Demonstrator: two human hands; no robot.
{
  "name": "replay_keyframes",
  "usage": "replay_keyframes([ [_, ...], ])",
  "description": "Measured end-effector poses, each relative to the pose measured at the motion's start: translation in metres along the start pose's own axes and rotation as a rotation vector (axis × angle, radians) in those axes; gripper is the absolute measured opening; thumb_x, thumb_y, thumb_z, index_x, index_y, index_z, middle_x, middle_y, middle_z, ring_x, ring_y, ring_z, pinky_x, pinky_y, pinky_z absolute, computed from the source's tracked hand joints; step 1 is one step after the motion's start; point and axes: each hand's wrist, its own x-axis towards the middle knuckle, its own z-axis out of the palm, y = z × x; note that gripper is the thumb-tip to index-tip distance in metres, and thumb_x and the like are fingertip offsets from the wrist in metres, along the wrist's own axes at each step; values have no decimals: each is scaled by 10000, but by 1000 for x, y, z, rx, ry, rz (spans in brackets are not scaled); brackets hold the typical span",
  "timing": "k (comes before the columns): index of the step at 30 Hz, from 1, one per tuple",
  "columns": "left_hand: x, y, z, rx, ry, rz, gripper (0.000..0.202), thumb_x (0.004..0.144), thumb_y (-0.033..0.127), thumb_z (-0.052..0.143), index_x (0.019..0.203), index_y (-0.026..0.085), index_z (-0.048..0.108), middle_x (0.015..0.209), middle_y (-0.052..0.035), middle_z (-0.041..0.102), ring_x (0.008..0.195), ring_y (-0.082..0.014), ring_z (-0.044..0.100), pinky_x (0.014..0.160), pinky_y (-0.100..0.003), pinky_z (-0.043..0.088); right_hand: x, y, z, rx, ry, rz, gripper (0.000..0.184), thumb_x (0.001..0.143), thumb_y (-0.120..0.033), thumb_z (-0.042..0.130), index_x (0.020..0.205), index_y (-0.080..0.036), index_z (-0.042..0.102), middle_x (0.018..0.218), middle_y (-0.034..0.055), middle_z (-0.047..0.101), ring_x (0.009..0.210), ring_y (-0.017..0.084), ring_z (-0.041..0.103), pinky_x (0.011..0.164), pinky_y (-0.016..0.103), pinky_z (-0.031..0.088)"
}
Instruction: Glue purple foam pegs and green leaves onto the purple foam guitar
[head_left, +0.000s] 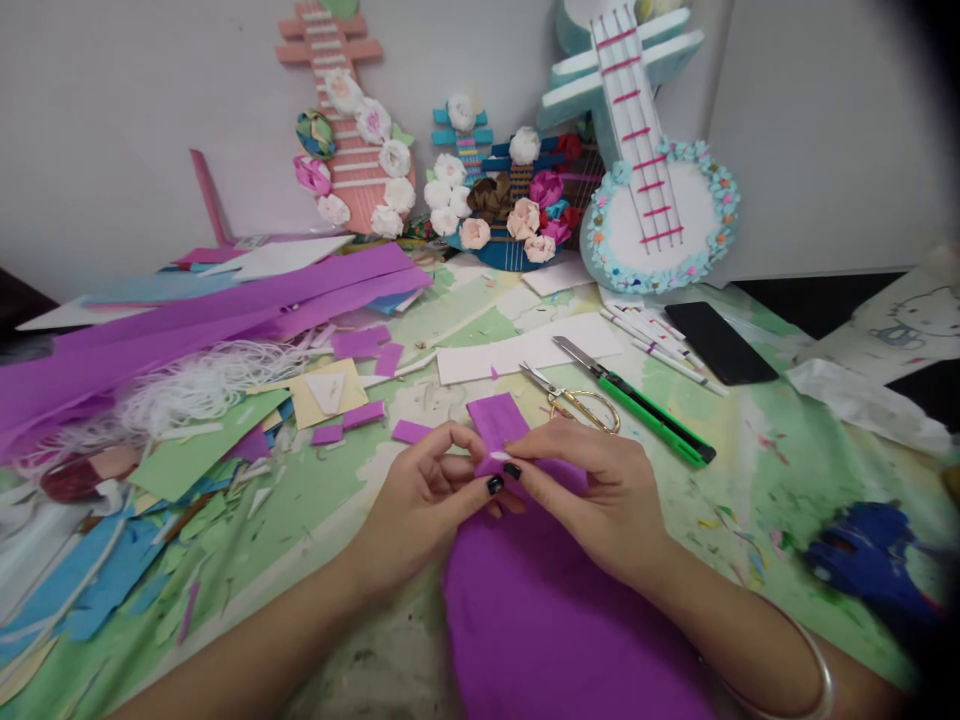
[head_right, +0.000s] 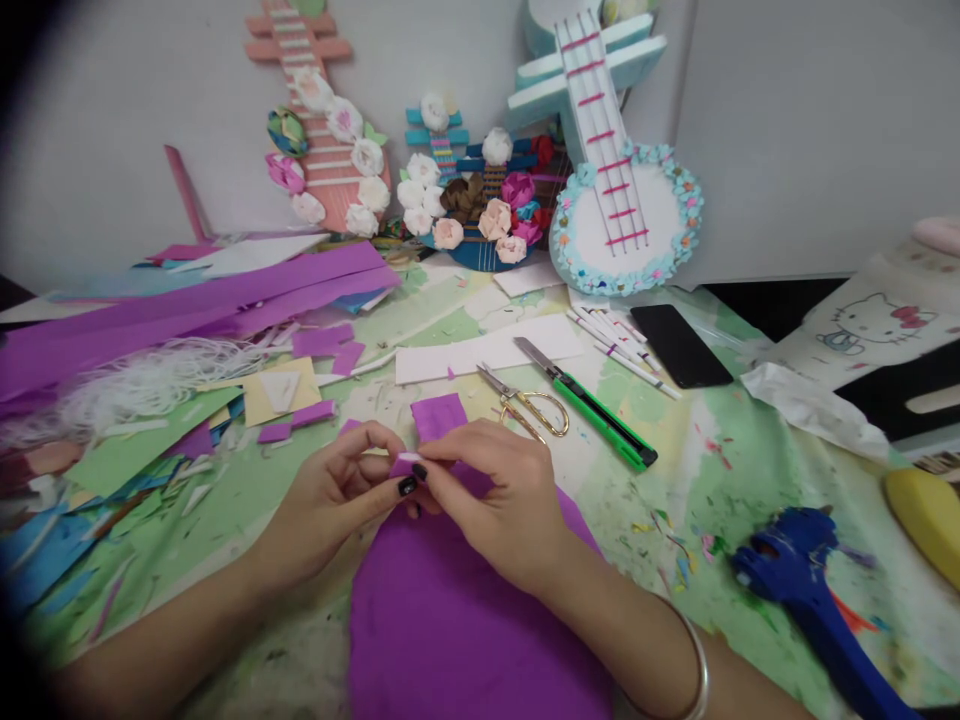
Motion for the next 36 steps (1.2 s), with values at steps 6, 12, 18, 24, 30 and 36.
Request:
replay_keyframes([
  [6, 0, 0, -1, 69, 16, 44, 139, 815, 218, 629, 848, 178, 500, 627, 3, 677, 572, -124, 655, 555, -207, 463, -2, 1, -1, 84, -15, 115, 120, 797, -151, 607, 758, -203, 707, 705, 16, 709, 626, 132, 621, 625, 268, 475],
  [12, -1, -4, -2, 69, 37, 101, 74, 794, 176, 649, 845, 167, 596, 698, -3, 684, 628, -118, 663, 592, -201, 500, -2, 0, 1, 180, -42, 95, 92, 798, -144, 617, 761, -187, 689, 653, 11, 687, 610, 125, 609, 637, 271, 478],
  [18, 0, -6, -5, 59, 32, 155, 52, 791, 168, 652, 836, 169, 626, 707, -7, 678, 652, -119, 656, 619, -206, 510, -4, 0, 3, 183, -35, 23, 91, 781, -112, 627, 792, -177, 691, 681, 26, 690, 636, 134, 619, 645, 275, 487],
  [24, 4, -4, -13, 118, 31, 154, 94, 885, 263, 530, 880, 171, 546, 652, 2, 632, 598, -119, 612, 620, -249, 480, -5, 9, -3, 70, 40, 108, 192, 853, -134, 527, 927, -206, 689, 746, 7, 671, 671, 121, 610, 662, 257, 475],
  [30, 16, -9, -29, 140, 118, 228, 93, 882, 246, 525, 942, 175, 519, 680, 30, 541, 604, -93, 544, 643, -241, 430, 9, 28, -15, 38, 168, 182, 232, 811, -109, 495, 942, -176, 674, 814, 34, 658, 768, 147, 612, 730, 289, 477],
  [36, 22, -9, -40, 169, 154, 149, 128, 867, 224, 498, 981, 168, 515, 696, 28, 512, 599, -90, 485, 648, -247, 404, 2, 13, -56, -184, 449, 225, 221, 793, -193, 556, 975, -198, 681, 882, 53, 688, 794, 182, 640, 741, 321, 481],
])
